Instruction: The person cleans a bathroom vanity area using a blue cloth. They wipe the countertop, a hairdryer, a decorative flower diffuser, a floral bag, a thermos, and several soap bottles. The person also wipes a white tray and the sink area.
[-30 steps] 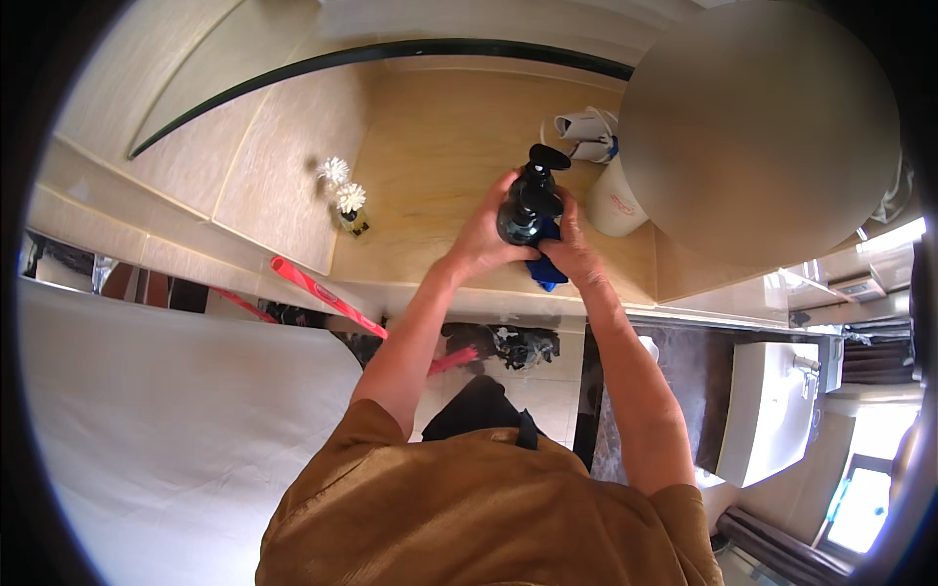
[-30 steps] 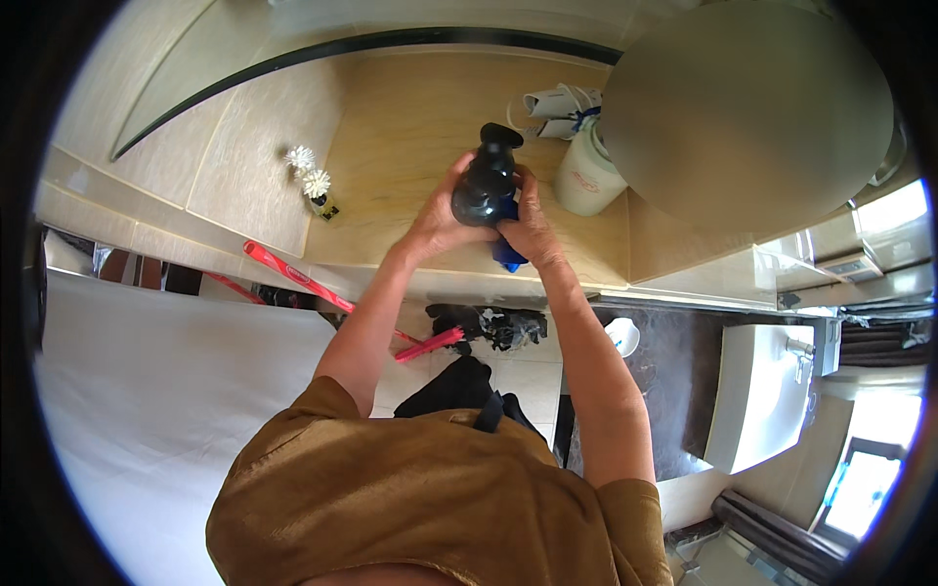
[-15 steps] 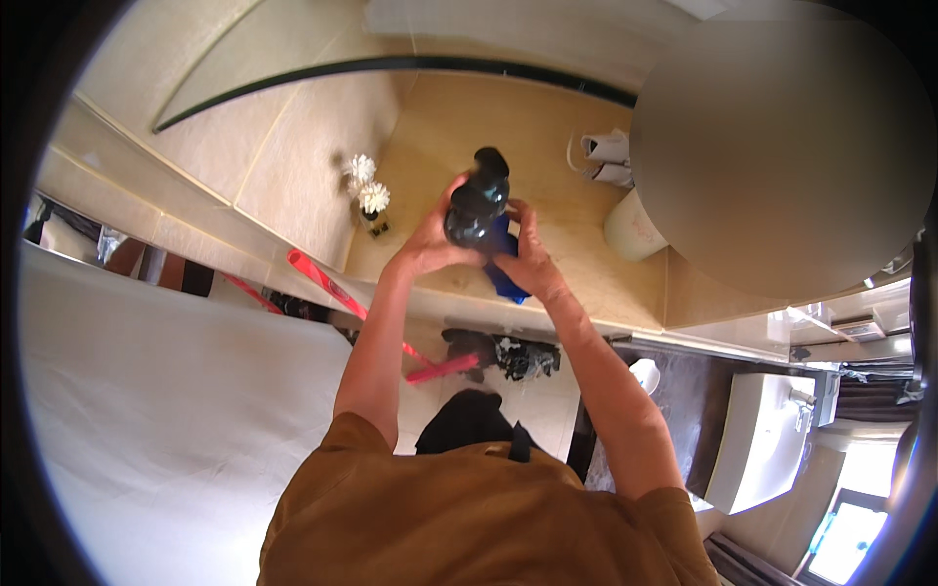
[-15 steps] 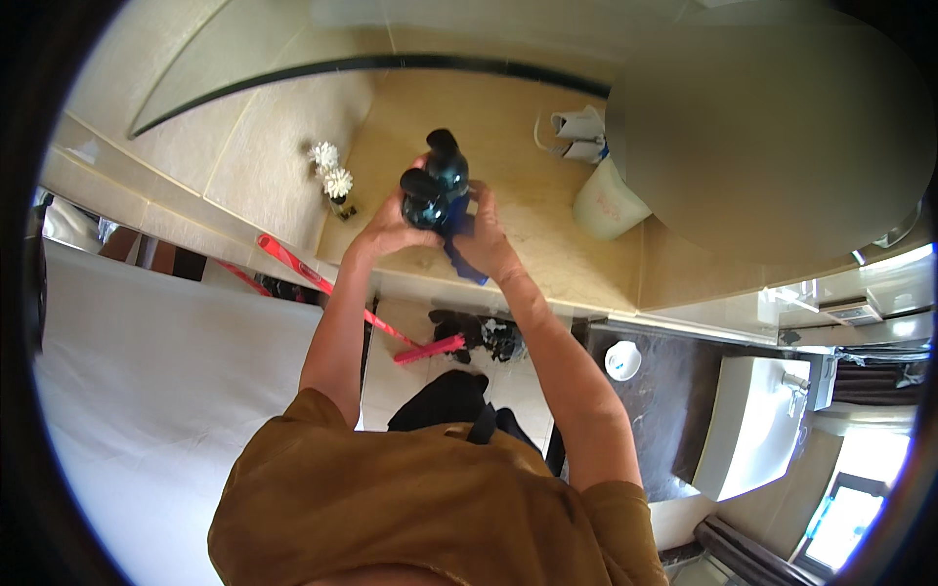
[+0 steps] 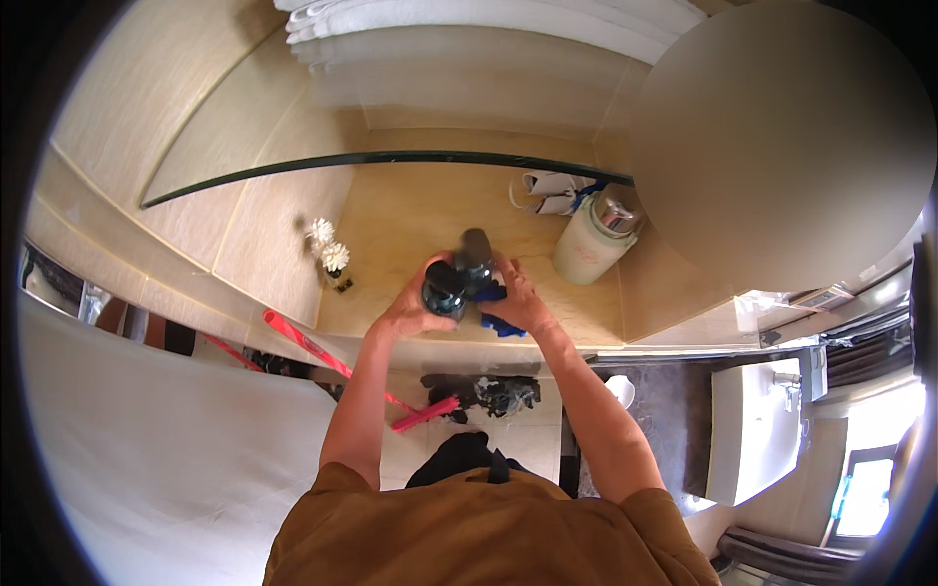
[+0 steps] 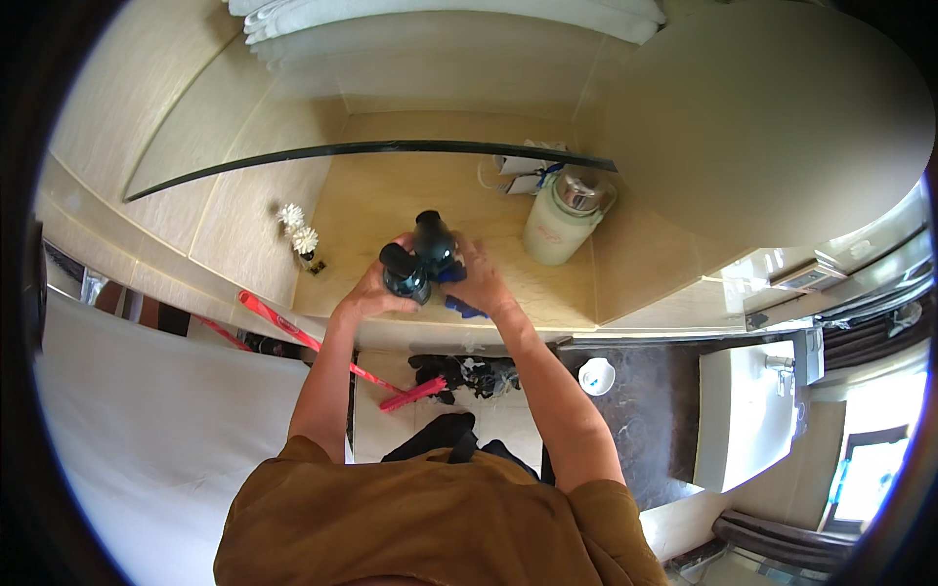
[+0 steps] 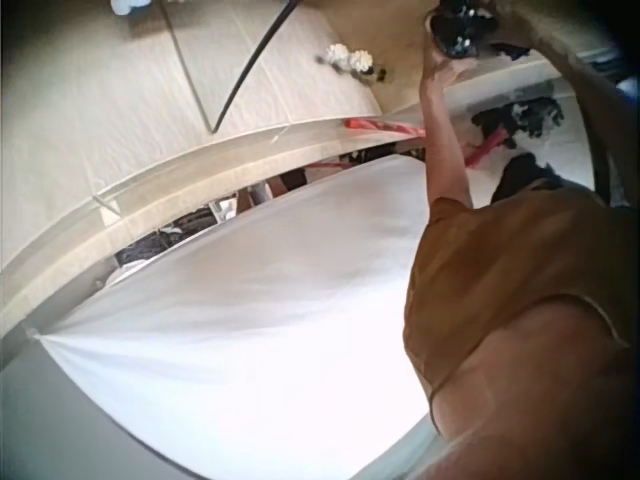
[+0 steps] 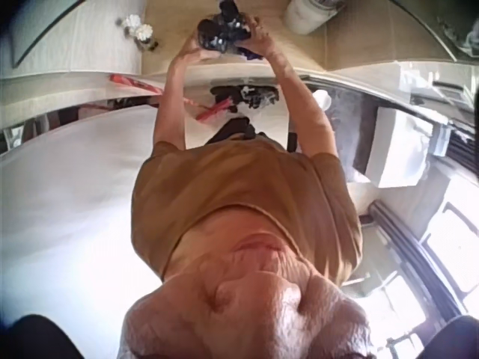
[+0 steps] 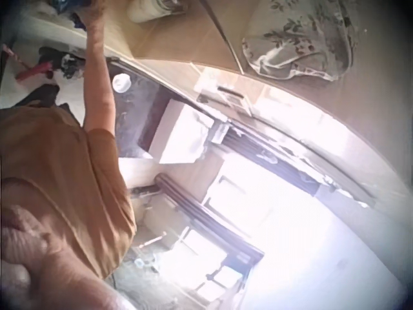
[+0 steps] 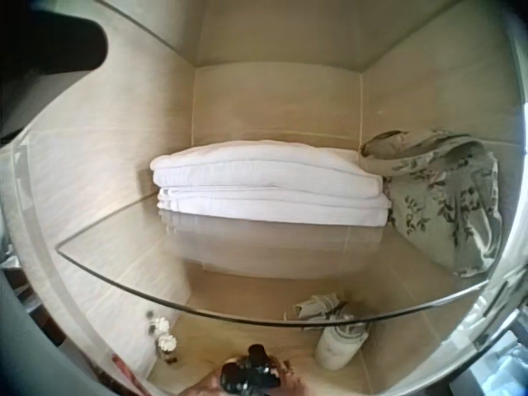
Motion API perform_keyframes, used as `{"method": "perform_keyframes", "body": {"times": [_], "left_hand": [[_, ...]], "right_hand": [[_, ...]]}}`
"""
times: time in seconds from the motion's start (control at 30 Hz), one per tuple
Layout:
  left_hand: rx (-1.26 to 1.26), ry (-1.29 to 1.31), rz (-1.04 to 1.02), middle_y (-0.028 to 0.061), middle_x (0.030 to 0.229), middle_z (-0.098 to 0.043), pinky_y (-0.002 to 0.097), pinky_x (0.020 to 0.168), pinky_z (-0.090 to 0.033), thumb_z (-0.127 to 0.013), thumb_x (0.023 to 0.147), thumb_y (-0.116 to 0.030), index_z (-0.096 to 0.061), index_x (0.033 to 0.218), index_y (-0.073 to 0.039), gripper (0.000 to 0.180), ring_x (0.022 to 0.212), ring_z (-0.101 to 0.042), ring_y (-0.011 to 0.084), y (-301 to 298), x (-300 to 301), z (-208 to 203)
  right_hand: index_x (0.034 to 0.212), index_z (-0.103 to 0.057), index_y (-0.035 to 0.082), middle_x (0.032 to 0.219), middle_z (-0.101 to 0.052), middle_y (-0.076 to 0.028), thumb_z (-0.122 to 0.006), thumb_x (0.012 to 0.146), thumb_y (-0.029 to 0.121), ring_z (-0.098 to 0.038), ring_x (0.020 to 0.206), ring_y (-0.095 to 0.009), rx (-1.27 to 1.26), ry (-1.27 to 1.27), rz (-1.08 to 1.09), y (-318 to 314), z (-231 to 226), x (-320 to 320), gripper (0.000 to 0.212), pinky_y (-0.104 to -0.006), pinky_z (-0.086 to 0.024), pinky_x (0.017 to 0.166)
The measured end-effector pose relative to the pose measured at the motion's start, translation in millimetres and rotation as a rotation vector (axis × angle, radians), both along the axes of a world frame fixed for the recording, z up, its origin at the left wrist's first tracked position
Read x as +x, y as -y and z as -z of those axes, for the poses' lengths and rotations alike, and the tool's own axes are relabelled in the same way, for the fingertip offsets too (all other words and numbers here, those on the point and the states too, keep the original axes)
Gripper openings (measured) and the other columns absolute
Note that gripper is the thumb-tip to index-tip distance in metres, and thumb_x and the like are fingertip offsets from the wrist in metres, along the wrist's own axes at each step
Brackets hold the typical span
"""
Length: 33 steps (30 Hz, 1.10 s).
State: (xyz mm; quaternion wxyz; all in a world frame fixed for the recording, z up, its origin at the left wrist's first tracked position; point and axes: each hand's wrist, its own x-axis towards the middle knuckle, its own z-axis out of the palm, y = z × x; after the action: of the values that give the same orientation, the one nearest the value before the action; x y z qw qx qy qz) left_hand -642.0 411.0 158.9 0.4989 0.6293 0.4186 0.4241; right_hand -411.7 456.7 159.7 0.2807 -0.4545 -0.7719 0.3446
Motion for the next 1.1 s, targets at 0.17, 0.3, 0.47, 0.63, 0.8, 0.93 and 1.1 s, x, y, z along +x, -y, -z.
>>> {"method": "perform_keyframes", "body": {"times": [0.17, 0.3, 0.47, 0.63, 0.8, 0.93, 1.1], "left_hand": [[-0.019, 0.072, 0.013, 0.0042, 0.128, -0.049, 0.0341, 0.106, -0.033, -0.081, 0.056, -0.007, -0.041, 0.135, -0.012, 0.089, 0.123, -0.044, 0.0189, 18.2, 23.2, -4.7], [-0.063, 0.116, -0.022, 0.005, 0.128, -0.051, 0.0333, 0.108, -0.031, -0.083, 0.055, -0.011, -0.044, 0.131, -0.01, 0.086, 0.125, -0.045, 0.0199, 29.1, 40.7, -10.8], [-0.019, 0.104, 0.064, 0.0048, 0.126, -0.045, 0.0367, 0.104, -0.033, -0.08, 0.063, -0.014, -0.037, 0.135, -0.009, 0.084, 0.119, -0.044, 0.0198, 58.3, 40.7, -34.0], [0.103, 0.148, 0.054, 0.0084, 0.124, -0.048, 0.0364, 0.099, -0.037, -0.082, 0.064, -0.016, -0.039, 0.131, -0.006, 0.081, 0.115, -0.047, 0.0187, 106.8, 26.9, -120.1], [0.138, 0.218, 0.059, 0.0099, 0.117, -0.052, 0.0322, 0.09, -0.041, -0.083, 0.053, -0.011, -0.041, 0.125, -0.002, 0.084, 0.108, -0.052, 0.0164, 142.3, 12.2, -246.5], [0.251, 0.262, -0.058, 0.0099, 0.114, -0.052, 0.0316, 0.095, -0.042, -0.082, 0.046, -0.016, -0.041, 0.126, 0.001, 0.092, 0.111, -0.052, 0.0193, 145.5, 11.2, -312.0], [0.608, 0.152, -0.038, 0.0114, 0.125, -0.056, 0.037, 0.101, -0.043, -0.079, 0.059, -0.013, -0.038, 0.139, -0.001, 0.091, 0.116, -0.055, 0.0227, 122.4, -11.3, -342.1]], "right_hand": [[0.138, -0.037, 0.01, 0.124, -0.058, -0.024, -0.079, 0.065, 0.017, -0.057, 0.112, -0.043, 0.077, -0.063, 0.043, 25.2, 2.0, 18.8, 0.084, -0.0437, -0.048, 0.094], [0.136, -0.037, 0.006, 0.115, -0.064, -0.024, -0.081, 0.066, 0.017, -0.061, 0.107, -0.044, 0.139, -0.13, 0.072, 37.9, -0.7, 25.8, 0.083, -0.0432, -0.051, 0.09], [0.136, -0.035, -0.001, 0.111, -0.065, -0.026, -0.083, 0.068, 0.019, -0.065, 0.102, -0.042, 0.177, -0.016, 0.102, 75.5, -22.7, 27.4, 0.086, -0.0437, -0.052, 0.088], [0.137, -0.033, -0.002, 0.105, -0.065, -0.028, -0.081, 0.071, 0.017, -0.067, 0.093, -0.044, 0.191, -0.056, 0.061, 121.1, -112.9, 12.7, 0.084, -0.044, -0.054, 0.08], [0.139, -0.027, -0.005, 0.097, -0.064, -0.03, -0.081, 0.073, 0.018, -0.068, 0.081, -0.043, 0.402, -0.159, -0.048, 149.2, -220.8, 8.9, 0.089, -0.0436, -0.057, 0.071], [0.138, -0.03, -0.006, 0.108, -0.062, -0.028, -0.082, 0.072, 0.018, -0.069, 0.084, -0.04, 0.702, -0.166, -0.076, 139.6, -285.6, -1.5, 0.087, -0.0406, -0.058, 0.071], [0.13, -0.035, -0.006, 0.102, -0.064, -0.028, -0.081, 0.071, 0.017, -0.068, 0.081, -0.042, 0.922, -0.311, -0.051, 118.2, -328.9, -24.1, 0.078, -0.0424, -0.057, 0.067]]}}
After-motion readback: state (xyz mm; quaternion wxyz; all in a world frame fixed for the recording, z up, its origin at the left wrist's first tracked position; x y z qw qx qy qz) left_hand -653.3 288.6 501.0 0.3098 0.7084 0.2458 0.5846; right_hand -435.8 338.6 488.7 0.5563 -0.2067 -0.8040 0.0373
